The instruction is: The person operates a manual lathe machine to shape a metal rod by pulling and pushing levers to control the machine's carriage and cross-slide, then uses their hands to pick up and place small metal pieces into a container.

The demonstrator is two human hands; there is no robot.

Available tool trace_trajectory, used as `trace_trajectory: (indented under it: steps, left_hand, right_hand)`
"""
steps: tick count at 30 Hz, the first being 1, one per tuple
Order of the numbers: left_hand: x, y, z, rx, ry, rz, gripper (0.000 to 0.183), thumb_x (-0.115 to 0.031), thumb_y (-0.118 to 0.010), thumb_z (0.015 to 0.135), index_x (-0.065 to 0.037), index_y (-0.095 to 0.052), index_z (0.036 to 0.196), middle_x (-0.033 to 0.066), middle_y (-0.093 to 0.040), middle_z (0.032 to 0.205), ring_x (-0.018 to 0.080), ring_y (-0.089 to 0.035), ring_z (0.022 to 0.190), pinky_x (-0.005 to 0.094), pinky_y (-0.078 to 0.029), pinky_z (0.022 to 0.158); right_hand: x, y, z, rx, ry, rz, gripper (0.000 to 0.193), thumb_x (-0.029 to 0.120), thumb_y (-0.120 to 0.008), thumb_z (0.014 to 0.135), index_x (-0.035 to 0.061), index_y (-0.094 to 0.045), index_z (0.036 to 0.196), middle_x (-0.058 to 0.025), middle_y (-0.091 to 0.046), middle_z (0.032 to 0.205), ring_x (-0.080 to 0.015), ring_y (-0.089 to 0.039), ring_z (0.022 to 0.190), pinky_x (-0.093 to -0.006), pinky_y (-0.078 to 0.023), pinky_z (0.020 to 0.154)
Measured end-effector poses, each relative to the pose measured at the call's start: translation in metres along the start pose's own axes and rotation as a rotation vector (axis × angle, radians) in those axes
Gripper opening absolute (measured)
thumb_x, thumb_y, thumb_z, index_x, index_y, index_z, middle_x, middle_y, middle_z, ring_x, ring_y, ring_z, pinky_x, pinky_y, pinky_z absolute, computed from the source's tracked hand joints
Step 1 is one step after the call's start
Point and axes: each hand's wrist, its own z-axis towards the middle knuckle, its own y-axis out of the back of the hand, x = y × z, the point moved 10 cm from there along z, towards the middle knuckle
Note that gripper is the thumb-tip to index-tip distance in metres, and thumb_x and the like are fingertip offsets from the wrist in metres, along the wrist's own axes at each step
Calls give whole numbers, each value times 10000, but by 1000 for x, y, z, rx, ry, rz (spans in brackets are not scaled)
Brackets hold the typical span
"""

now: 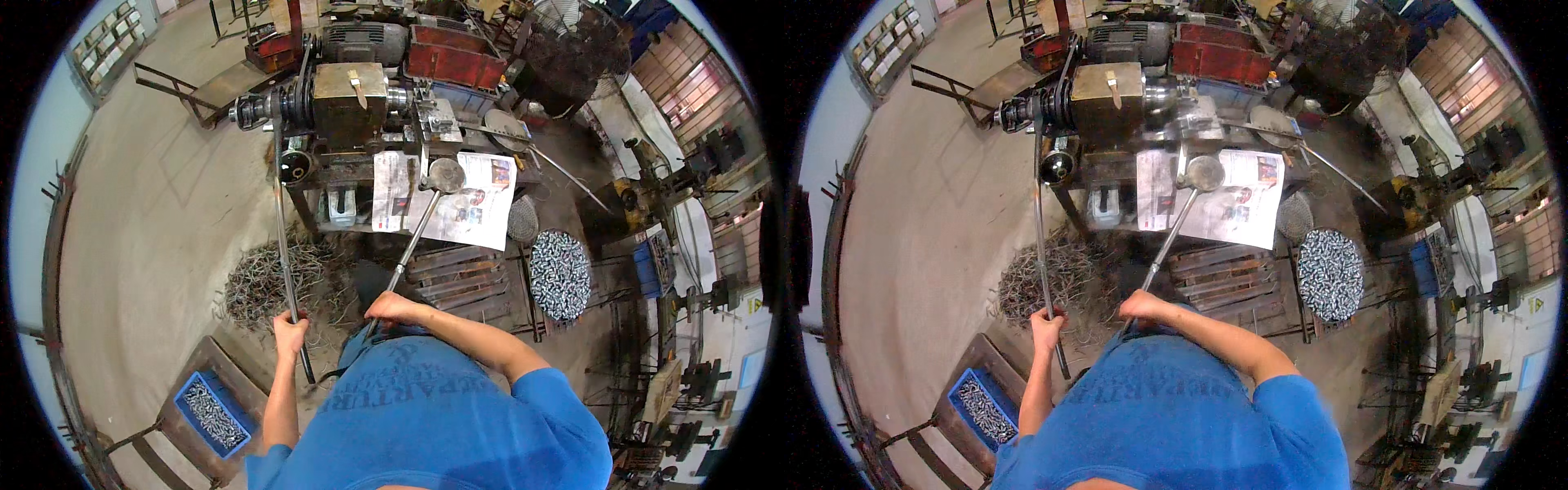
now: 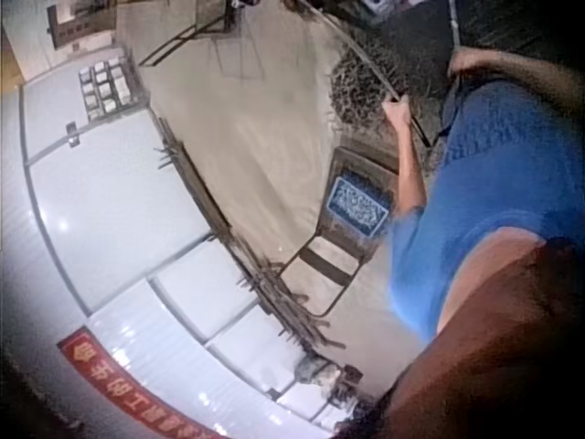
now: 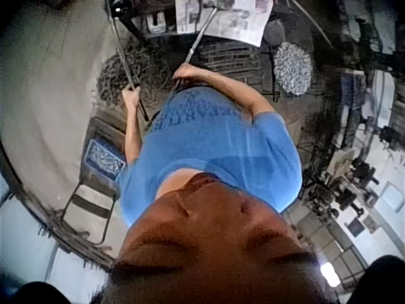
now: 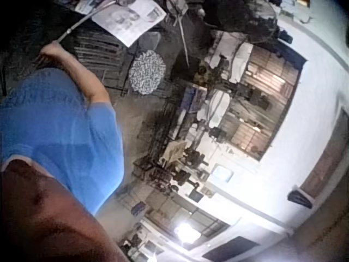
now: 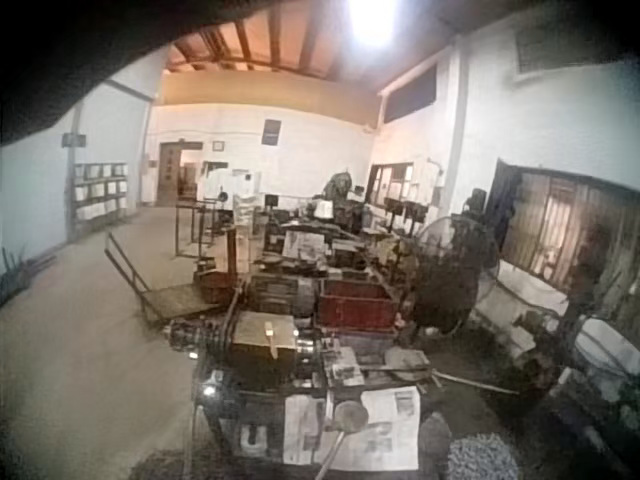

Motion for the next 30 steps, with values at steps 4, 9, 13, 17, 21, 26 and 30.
trace_trajectory:
  steps: [4, 9, 13, 17, 21, 26, 30]
  left_hand:
    - [0, -35, -8, 92, 85, -296, 227, -12, -540, 686, 42, -621, 891, 95, -655, 735, 171, -638, 640, 287, -520, 604]
    - [-12, -18, -10, 110, 119, -380, 245, -6, -522, 705, 81, -596, 922, 132, -656, 768, 183, -647, 646, 293, -532, 602]
    - [-16, -24, -14, 162, 119, -442, 280, -23, -518, 724, 75, -582, 978, 130, -659, 800, 178, -649, 655, 288, -531, 613]
    - [-21, -18, -18, 198, 126, -395, 336, -43, -517, 733, 74, -554, 1045, 138, -659, 820, 181, -652, 685, 274, -524, 636]
    - [-21, -19, -9, 129, 17, -311, 347, -72, -531, 744, 65, -545, 1062, 121, -658, 808, 172, -646, 703, 268, -505, 637]
    - [-118, 3, -25, -145, -384, 719, 419, -138, -625, 769, 47, -544, 1135, 143, -649, 900, 279, -634, 818, 365, -494, 746]
    - [-205, 9, -27, -398, -430, 466, 363, -170, -621, 818, 1, -563, 1134, 163, -636, 948, 346, -612, 875, 390, -485, 774]
  right_hand:
    - [12, 7, -13, 149, 142, -563, 151, 133, -693, 554, 35, -646, 658, -137, -642, 684, -274, -636, 603, -352, -494, 522]
    - [48, 57, -20, -85, -365, 190, 203, 116, -635, 696, 23, -695, 867, -99, -664, 686, -199, -623, 571, -313, -503, 542]
    - [30, 113, -49, -157, -348, 412, 234, 95, -605, 772, -8, -670, 972, -84, -681, 781, -132, -626, 593, -227, -488, 518]
    - [-50, 203, -100, -512, -388, 476, 301, 145, -528, 832, -24, -626, 1060, -111, -676, 812, -143, -645, 649, -213, -496, 546]
    - [-136, 279, -169, -781, -578, 201, 268, 246, -561, 838, 9, -687, 836, -86, -680, 815, -142, -649, 660, -239, -501, 552]
    - [-262, 342, -212, -620, -855, -872, 211, 201, -594, 654, 60, -678, 785, -154, -664, 891, -292, -637, 868, -366, -515, 758]
    - [-235, 342, -185, -288, -773, -900, 254, 228, -599, 654, 100, -685, 855, -127, -666, 915, -322, -628, 901, -370, -510, 809]
